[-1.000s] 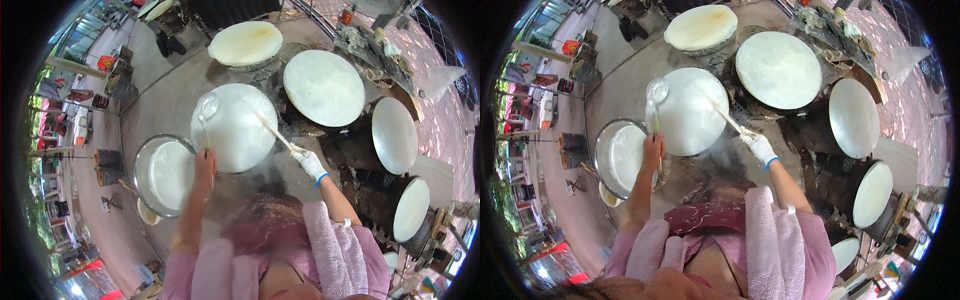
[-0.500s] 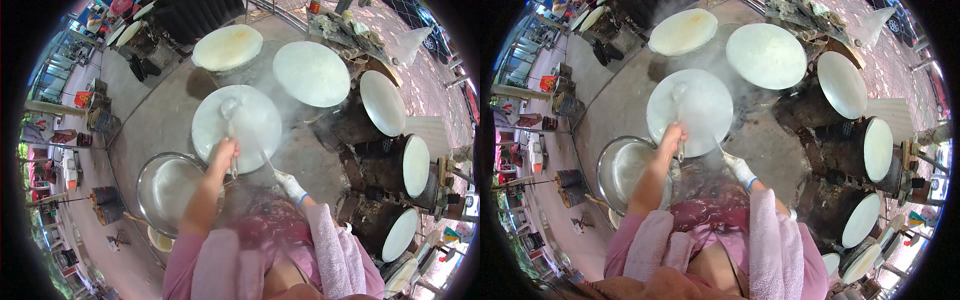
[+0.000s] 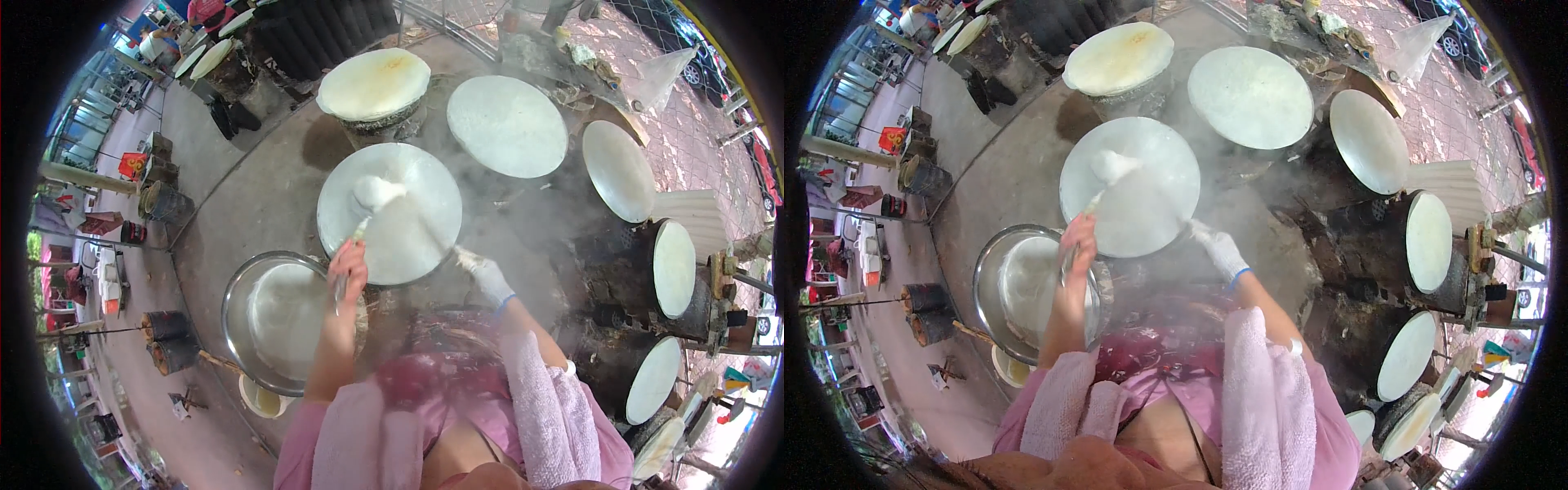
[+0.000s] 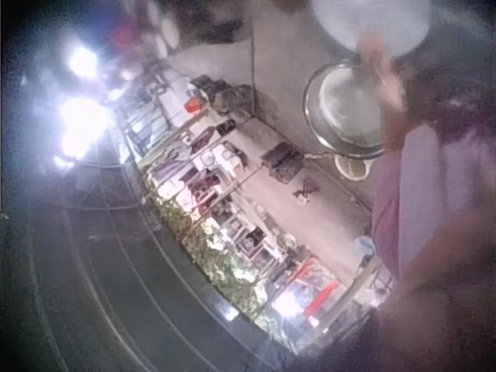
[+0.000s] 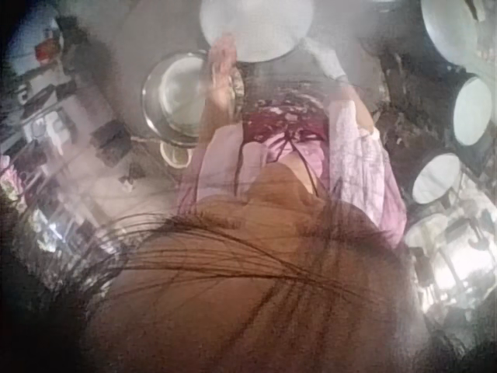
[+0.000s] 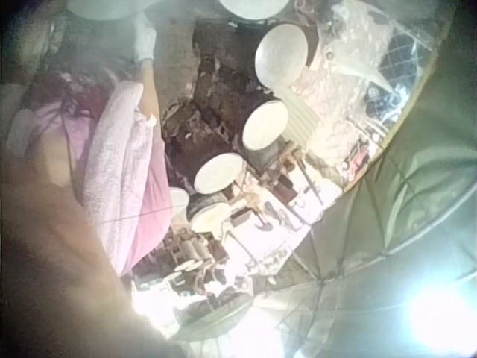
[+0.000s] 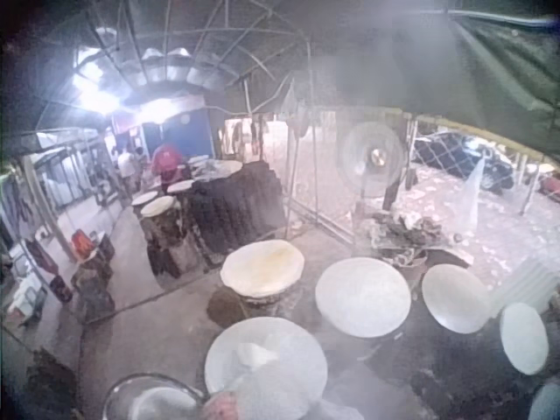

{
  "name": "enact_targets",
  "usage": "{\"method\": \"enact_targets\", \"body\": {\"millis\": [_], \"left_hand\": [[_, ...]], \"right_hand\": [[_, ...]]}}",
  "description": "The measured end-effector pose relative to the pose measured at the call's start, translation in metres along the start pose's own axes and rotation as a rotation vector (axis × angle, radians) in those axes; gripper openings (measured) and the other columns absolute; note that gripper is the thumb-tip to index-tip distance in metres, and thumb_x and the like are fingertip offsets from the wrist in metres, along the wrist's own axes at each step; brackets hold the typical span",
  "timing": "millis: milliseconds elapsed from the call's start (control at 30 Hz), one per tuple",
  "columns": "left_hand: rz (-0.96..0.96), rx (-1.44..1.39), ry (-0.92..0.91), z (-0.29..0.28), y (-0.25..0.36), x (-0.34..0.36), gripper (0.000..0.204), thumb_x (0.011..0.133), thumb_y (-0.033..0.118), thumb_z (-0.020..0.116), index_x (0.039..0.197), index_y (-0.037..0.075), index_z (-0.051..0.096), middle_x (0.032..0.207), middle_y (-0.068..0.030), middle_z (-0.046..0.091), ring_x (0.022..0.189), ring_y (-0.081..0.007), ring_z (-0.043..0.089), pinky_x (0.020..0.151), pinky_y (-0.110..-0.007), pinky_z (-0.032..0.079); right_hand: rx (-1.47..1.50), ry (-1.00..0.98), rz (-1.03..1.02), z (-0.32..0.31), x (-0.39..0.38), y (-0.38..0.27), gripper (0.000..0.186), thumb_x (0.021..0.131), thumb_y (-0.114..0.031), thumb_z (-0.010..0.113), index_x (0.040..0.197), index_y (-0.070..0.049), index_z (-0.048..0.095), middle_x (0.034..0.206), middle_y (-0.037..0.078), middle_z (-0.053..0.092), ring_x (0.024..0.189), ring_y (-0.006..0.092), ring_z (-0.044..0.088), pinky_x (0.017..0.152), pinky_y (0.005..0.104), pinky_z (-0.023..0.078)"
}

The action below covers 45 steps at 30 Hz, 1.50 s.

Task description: The person spreads thin layers of batter onto multiple hot circular plates to cook popia skins, then lifts the cooked skins off the plates and places them in a stack.

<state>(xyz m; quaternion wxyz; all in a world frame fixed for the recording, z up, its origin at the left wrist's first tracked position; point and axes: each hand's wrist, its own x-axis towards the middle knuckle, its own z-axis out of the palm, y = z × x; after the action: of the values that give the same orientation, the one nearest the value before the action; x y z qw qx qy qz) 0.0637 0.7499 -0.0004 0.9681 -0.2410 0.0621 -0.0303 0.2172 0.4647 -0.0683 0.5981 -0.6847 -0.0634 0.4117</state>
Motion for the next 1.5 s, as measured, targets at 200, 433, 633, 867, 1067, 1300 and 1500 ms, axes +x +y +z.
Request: {"method": "enact_targets", "body": {"millis": [200, 433, 633, 867, 1067, 1300, 1500], "left_hand": [[0.253, 1.106, 0.451, 0.089, -0.029, 0.007, 0.028, 0.098, 0.032, 0.042, 0.099, 0.007, 0.053, 0.057, 0.0083, 0.039, 0.039, -0.0046, 0.028, 0.043, -0.023, 0.025], [0.278, 1.290, 0.570, 0.115, -0.147, 0.134, 0.030, 0.100, 0.028, 0.039, 0.100, 0.002, 0.053, 0.058, 0.0066, 0.041, 0.034, -0.0031, 0.031, 0.036, -0.023, 0.025], [-0.392, 0.627, 0.162, 0.048, -0.243, 0.301, 0.040, 0.103, 0.027, 0.028, 0.112, -0.007, 0.047, 0.058, 0.0046, 0.039, 0.034, -0.0039, 0.034, 0.035, -0.022, 0.021], [-0.475, 1.398, 0.190, -0.032, -0.388, 0.519, 0.031, 0.101, 0.031, 0.039, 0.094, 0.005, 0.053, 0.054, 0.0101, 0.033, 0.036, -0.0020, 0.028, 0.042, -0.022, 0.029], [-0.389, 1.519, 0.292, -0.153, -0.458, 0.637, 0.035, 0.096, 0.035, 0.051, 0.091, 0.000, 0.051, 0.055, 0.0037, 0.035, 0.041, -0.0082, 0.030, 0.042, -0.025, 0.026], [-0.128, 2.315, 0.204, -0.195, -0.413, 0.675, 0.021, 0.087, 0.017, 0.063, 0.087, -0.001, 0.052, 0.065, -0.0095, 0.056, 0.050, -0.0180, 0.055, 0.047, -0.033, 0.043], [0.361, 2.408, -0.214, -0.137, -0.327, 0.666, 0.027, 0.087, 0.014, 0.062, 0.105, -0.003, 0.053, 0.077, -0.0178, 0.061, 0.071, -0.0299, 0.061, 0.065, -0.039, 0.047]], "right_hand": [[-0.420, -0.338, 0.120, -0.005, 0.009, -0.036, 0.038, 0.092, -0.035, 0.055, 0.124, -0.014, 0.060, 0.115, 0.006, 0.065, 0.100, 0.0157, 0.058, 0.092, 0.0283, 0.043], [-0.774, -0.462, -0.097, -0.114, -0.020, -0.089, 0.045, 0.086, -0.044, 0.059, 0.123, -0.019, 0.060, 0.118, 0.012, 0.062, 0.101, 0.0301, 0.061, 0.090, 0.0343, 0.045], [-0.110, 0.425, -0.030, -0.326, -0.079, -0.018, 0.041, 0.087, -0.024, 0.064, 0.122, -0.003, 0.060, 0.121, 0.011, 0.061, 0.104, 0.0131, 0.057, 0.092, 0.0243, 0.042], [0.117, 1.002, -0.069, -0.470, -0.121, -0.004, 0.045, 0.094, -0.016, 0.056, 0.137, -0.006, 0.046, 0.107, -0.005, 0.058, 0.073, 0.0015, 0.046, 0.065, 0.0179, 0.042], [-0.330, 1.145, 0.211, -0.494, -0.069, -0.047, 0.052, 0.091, -0.042, 0.053, 0.139, -0.026, 0.041, 0.113, 0.020, 0.061, 0.088, 0.0316, 0.065, 0.075, 0.0394, 0.050], [-0.443, 1.102, 0.558, -0.492, -0.020, -0.024, 0.057, 0.091, -0.049, 0.046, 0.143, -0.030, 0.031, 0.091, 0.024, 0.063, 0.081, 0.0399, 0.064, 0.072, 0.0500, 0.050], [0.287, 0.944, 0.327, -0.490, 0.032, -0.080, 0.044, 0.087, -0.033, 0.062, 0.123, -0.008, 0.059, 0.081, 0.008, 0.066, 0.070, 0.0123, 0.062, 0.068, 0.0262, 0.050]]}}
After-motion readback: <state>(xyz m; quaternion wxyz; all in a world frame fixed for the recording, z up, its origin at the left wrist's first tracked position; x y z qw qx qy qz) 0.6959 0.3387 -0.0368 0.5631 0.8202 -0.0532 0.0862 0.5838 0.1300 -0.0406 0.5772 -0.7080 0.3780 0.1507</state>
